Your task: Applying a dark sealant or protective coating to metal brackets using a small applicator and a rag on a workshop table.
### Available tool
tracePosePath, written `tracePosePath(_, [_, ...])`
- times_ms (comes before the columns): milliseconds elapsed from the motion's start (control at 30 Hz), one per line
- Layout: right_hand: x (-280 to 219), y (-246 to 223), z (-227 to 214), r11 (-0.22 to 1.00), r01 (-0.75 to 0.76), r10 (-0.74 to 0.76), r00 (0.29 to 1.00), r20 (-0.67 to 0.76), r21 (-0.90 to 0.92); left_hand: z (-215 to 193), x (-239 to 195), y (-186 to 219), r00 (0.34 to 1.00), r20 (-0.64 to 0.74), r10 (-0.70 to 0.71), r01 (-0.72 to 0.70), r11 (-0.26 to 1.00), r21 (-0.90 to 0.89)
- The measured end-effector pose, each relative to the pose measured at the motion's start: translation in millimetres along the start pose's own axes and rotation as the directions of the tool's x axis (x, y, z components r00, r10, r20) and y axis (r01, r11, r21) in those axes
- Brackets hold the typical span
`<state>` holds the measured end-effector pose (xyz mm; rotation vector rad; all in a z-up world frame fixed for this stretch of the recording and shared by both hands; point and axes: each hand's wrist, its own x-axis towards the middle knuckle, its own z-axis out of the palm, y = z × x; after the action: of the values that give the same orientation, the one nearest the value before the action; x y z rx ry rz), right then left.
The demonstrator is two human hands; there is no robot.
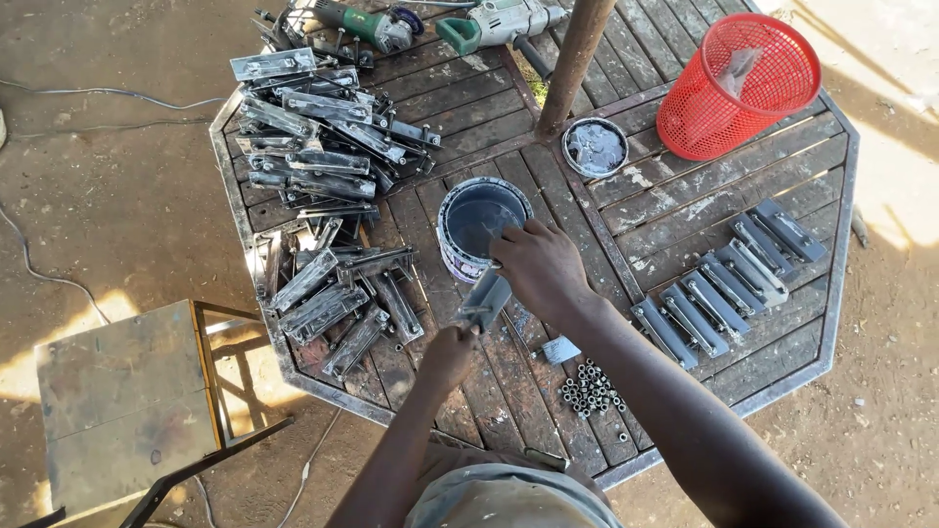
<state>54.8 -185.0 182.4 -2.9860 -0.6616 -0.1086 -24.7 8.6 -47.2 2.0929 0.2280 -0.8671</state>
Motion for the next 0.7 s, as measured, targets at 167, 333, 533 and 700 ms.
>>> tracePosePath(167, [2.1, 0.5, -11.2, 1.0, -0.01, 0.009, 0.999, -0.045, -0.018, -87.9, -95.8, 120.5, 0.959, -0.238, 0.154, -0.017, 0.87, 0.493])
tracePosePath(333, [8.0, -1.7, -8.5, 1.0, 0.013, -0.013, 0.998, -0.068, 0.003, -117.4, -126.3, 168.9, 0.845, -0.194, 0.499, -0.269, 0.709, 0.652])
tracePosePath(533, [6.8, -9.1, 0.0, 0.997, 0.069, -0.065, 0.99, -0.127, 0.025, -117.0, -120.0, 181.3, 0.897, -0.15, 0.416, -0.28, 0.796, 0.536])
tracePosePath(700, [9.2, 8.5, 33.5, 0.996, 0.089, -0.089, 0.979, -0.183, -0.005, -110.2, -127.4, 187.0, 0.881, -0.199, 0.428, -0.274, 0.807, 0.524])
